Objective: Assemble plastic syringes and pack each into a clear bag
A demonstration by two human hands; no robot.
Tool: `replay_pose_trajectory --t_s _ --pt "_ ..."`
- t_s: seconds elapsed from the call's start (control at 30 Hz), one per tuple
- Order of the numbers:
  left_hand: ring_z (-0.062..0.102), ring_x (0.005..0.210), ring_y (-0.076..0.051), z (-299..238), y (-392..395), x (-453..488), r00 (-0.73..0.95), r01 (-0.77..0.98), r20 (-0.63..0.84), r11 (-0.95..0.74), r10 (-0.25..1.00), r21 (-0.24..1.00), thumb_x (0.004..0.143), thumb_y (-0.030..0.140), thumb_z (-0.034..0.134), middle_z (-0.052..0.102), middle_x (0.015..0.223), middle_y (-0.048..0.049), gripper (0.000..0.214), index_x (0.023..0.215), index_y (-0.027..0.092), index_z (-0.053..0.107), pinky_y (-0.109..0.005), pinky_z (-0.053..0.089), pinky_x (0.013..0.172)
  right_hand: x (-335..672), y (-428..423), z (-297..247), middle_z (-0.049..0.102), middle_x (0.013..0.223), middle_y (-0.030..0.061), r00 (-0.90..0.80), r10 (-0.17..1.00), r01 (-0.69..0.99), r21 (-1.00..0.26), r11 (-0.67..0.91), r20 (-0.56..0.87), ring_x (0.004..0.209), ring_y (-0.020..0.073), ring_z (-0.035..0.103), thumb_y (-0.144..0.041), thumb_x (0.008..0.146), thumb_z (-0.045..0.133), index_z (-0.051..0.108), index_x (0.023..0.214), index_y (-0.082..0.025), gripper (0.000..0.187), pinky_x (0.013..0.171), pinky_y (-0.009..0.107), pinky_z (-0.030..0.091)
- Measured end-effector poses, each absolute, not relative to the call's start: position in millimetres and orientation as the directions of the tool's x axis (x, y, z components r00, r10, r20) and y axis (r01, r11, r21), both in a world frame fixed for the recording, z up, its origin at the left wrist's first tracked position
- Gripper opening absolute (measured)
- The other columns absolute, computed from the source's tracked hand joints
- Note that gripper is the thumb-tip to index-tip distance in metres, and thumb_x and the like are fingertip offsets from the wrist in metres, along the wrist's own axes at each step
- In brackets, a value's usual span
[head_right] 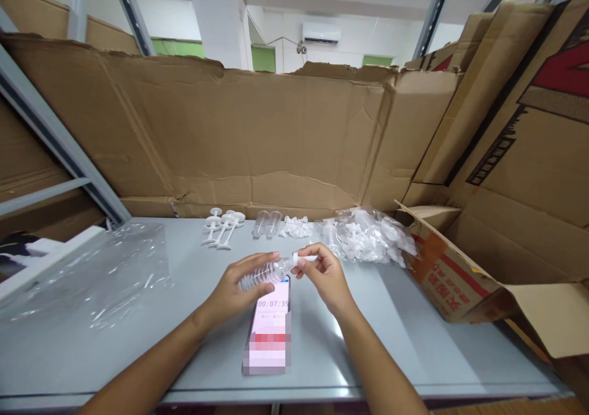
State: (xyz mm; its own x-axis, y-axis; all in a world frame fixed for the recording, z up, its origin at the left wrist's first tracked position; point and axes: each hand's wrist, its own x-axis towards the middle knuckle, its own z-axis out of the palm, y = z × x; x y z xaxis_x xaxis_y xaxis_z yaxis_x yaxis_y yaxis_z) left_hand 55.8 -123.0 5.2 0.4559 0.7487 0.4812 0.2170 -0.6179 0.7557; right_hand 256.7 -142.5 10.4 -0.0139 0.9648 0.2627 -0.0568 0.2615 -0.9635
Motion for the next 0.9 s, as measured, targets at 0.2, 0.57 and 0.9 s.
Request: replay_pose_trajectory --t_s 0.2,0.57,0.9 --pt "0.059 0.098 -0.021 4 -122 52 0.486 0.299 0.566 -0.735 0.666 0.608 0.072 0.026 0.062 0.064 0.109 -0.0041 0.046 0.118 0.029 0.054 -0.033 0.046 0.086 260 -146 12 0.066 0.083 0.0034 -0.174 0.947 -0.009 -0.962 0.272 0.269 0.074 0.0166 0.064 -0.029 0.076 0.063 0.063 0.093 -0.023 0.019 0.071 0.032 0.05" --pt "0.062 0.095 -0.018 1 -118 50 0.509 0.374 0.621 -0.803 0.596 0.465 0.071 0.028 0.063 0.064 0.11 -0.0052 0.047 0.116 0.022 0.05 -0.031 0.05 0.083 262 -142 6 0.065 0.097 0.0062 -0.199 0.909 0.184 -0.898 0.401 0.365 0.084 0.0191 0.064 -0.027 0.075 0.063 0.065 0.096 -0.023 0.021 0.074 0.033 0.053" --pt "0.059 0.098 -0.022 -6 -112 48 0.523 0.279 0.729 -0.897 0.441 0.342 0.07 0.026 0.066 0.062 0.108 -0.0107 0.04 0.108 0.02 0.054 -0.036 0.049 0.084 261 -144 9 0.068 0.064 0.0028 -0.098 0.963 0.193 -0.945 0.265 0.25 0.062 0.0183 0.067 -0.031 0.072 0.065 0.066 0.089 -0.018 0.022 0.06 0.03 0.054"
